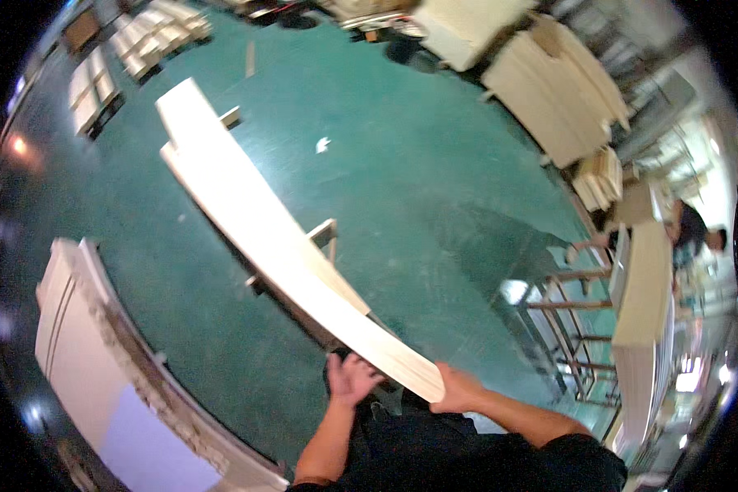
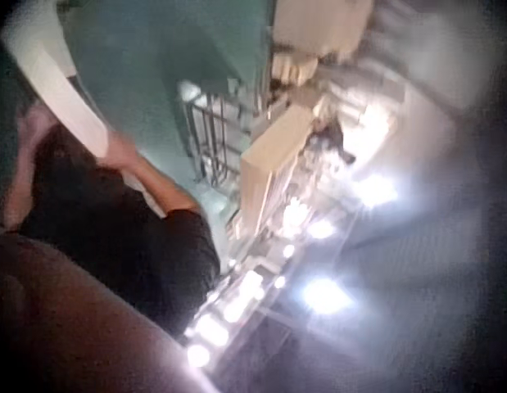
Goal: The person assembles a large wooden structure by placing thin wooden strips onto a curved frame with purple backing. They use a pneumatic nail gun to secure the strips in place, working systematically along the frame's length. The person handles the wood strips and the nail gun throughout the process.
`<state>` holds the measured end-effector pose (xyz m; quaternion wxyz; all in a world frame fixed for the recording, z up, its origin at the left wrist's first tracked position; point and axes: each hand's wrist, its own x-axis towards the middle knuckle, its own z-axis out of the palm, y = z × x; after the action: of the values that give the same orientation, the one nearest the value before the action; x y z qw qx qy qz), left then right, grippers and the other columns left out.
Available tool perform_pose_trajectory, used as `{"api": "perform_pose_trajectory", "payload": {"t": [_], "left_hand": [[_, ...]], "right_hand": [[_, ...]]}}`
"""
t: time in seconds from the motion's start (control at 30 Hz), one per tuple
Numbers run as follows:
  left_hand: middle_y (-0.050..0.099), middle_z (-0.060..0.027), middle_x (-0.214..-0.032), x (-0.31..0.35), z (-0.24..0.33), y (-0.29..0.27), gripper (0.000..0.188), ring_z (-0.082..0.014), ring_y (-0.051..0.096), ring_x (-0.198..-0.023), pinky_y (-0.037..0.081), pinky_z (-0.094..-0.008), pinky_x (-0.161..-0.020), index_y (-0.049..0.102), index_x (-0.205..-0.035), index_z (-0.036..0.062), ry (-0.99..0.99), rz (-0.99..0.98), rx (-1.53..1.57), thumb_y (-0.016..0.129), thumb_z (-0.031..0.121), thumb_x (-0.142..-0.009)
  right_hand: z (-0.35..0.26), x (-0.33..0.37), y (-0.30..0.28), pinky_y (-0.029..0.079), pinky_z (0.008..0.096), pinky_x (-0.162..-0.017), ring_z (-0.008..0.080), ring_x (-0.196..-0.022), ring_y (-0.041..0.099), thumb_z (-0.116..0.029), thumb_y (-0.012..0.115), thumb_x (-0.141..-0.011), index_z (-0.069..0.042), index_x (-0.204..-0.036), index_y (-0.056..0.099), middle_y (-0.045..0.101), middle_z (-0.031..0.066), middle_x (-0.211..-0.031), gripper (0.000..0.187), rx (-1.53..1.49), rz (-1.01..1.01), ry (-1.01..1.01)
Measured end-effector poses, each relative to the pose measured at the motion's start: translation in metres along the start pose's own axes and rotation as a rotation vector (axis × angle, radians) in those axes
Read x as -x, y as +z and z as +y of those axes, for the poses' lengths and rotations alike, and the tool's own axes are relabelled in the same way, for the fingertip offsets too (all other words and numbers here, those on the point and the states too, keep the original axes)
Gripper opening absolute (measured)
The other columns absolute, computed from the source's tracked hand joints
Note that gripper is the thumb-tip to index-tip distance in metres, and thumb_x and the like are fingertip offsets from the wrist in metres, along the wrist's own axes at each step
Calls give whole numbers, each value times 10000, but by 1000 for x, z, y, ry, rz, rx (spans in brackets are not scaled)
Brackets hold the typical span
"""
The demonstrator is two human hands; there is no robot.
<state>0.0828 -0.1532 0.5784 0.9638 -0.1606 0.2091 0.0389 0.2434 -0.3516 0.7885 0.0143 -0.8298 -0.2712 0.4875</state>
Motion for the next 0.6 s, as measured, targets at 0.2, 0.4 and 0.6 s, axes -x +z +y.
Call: {"api": "perform_pose_trajectory", "payload": {"t": [0.2,0.4,0.6], "left_hand": [[38,-197,-1708,-32,73,100,1366,-424,64,-1555,70,-634,-1229,114,-1636,60,395,-177,-8,611,885,-667],[296,-233,-1639,-69,15,46,925,-428,250,-1521,119,-654,-1225,287,-1593,39,319,-25,124,563,631,-938],[425,-213,-1573,-71,-31,-19,931,-402,395,-1448,182,-710,-1188,381,-1539,12,222,-63,15,741,527,-853]], "right_hand": [[34,175,-89,523,464,-914,378,-1095,640,-265,859,-636,-54,-1345,409,640,233,-1149,866,-177,-99,-77],[95,257,-78,511,526,-892,382,-1095,650,-312,887,-620,-55,-1344,438,632,213,-1185,890,196,-14,129],[160,216,45,448,487,-946,280,-1136,593,-506,833,-649,-47,-1297,512,607,114,-1219,856,518,420,223]]}}
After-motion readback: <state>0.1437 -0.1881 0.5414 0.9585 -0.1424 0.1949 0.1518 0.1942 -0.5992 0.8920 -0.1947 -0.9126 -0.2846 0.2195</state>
